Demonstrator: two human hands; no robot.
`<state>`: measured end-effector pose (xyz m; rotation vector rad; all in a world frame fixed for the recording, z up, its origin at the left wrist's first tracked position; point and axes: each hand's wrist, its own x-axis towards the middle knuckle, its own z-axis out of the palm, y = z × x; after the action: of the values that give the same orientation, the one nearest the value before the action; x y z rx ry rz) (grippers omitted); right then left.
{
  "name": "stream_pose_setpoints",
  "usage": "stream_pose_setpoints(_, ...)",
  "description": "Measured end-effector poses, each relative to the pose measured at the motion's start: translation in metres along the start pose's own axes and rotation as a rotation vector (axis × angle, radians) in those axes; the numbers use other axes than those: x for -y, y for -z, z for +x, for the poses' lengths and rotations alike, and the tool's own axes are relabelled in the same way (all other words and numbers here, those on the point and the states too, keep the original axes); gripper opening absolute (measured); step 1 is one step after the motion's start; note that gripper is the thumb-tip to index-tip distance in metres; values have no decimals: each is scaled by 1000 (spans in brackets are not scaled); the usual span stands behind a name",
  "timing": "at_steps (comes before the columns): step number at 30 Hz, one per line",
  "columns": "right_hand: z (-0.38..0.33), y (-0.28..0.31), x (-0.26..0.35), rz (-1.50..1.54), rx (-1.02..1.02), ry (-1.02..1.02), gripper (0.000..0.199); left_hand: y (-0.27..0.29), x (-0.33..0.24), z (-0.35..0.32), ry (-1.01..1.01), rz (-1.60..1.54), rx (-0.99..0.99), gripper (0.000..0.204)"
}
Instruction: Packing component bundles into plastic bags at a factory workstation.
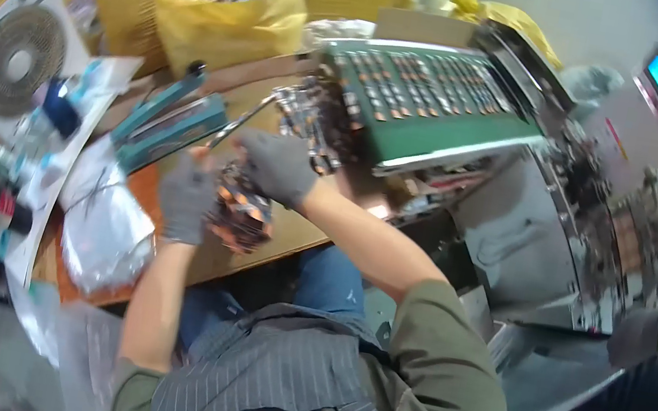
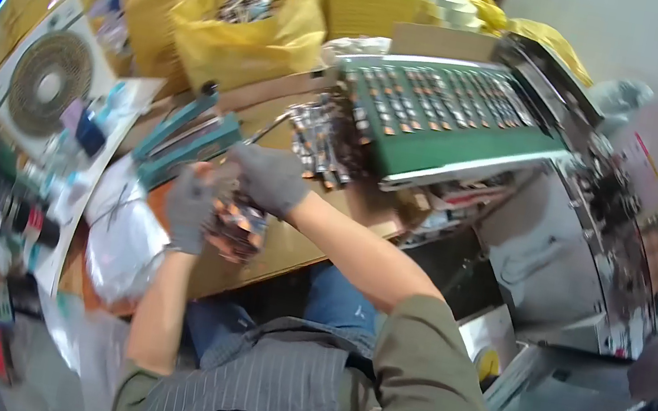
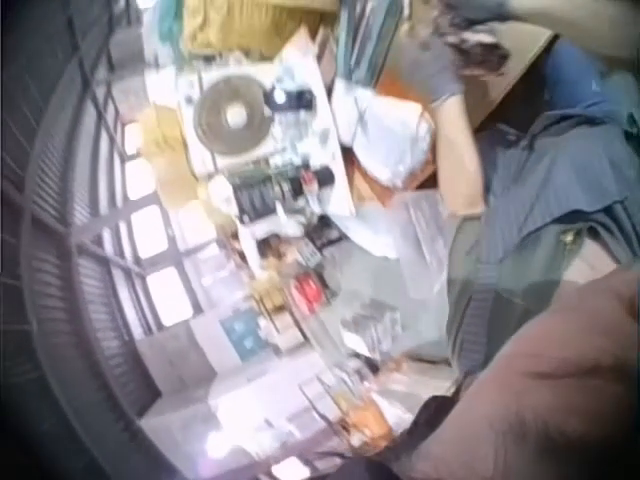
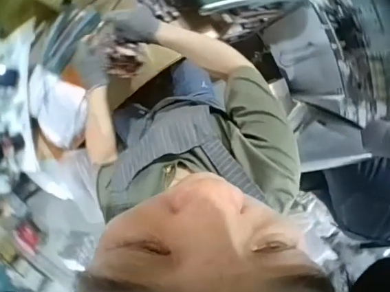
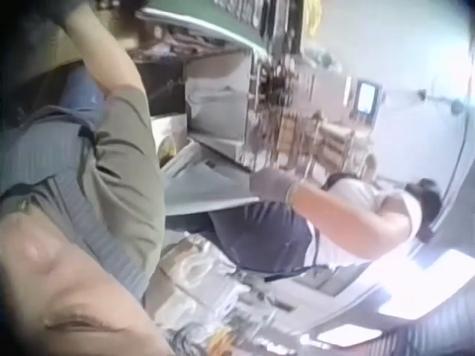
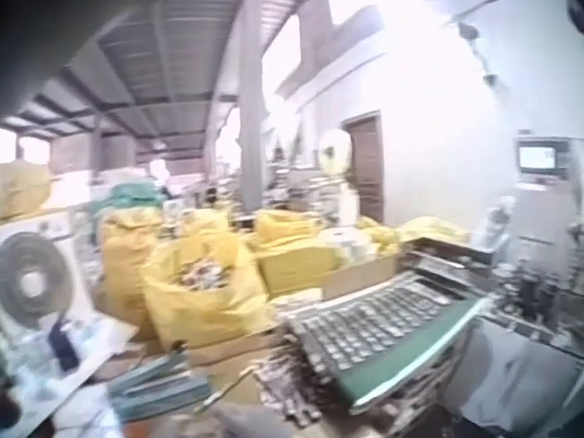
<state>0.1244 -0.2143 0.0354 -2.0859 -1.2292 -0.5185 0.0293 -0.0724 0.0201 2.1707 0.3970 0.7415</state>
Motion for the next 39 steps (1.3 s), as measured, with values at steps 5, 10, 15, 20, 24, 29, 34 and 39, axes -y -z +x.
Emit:
stream_pose_setpoints(5, 59, 74, -3, -22, 335, -249, 12, 39, 29, 74, -520, 492, 183, 17)
stream_pose_setpoints(10, 64, 70, -25, -73, 525, -360, 15, 58, -1, 88, -156, 291, 396, 23)
stream_pose_setpoints(15, 82, 59, -25, 77, 156, -288, 17, 91, -27, 83, -203, 49, 214, 23)
stream_pose_setpoints(20, 94, 93, -29, 336, 374, -396, 24, 92, -38, 76, 95, -113, 429, 34)
stream_pose_setpoints(24, 93, 76, 40, -3, -122, 372, 43, 117, -75, 58, 172, -363, 415, 29)
stream_pose_setpoints(29, 82, 23, 40, 471, 260, -13, 24, 137, -61, 59, -114, -312, 143, 37)
stream_pose_setpoints(34, 115, -52, 7, 433, 372, -102, 31, 88, 44, 49, 498, -592, 582, 47)
stream_pose_setpoints(39, 172, -99, -89, 37, 23, -475, 38, 2, 109, 54, 656, -781, 405, 35)
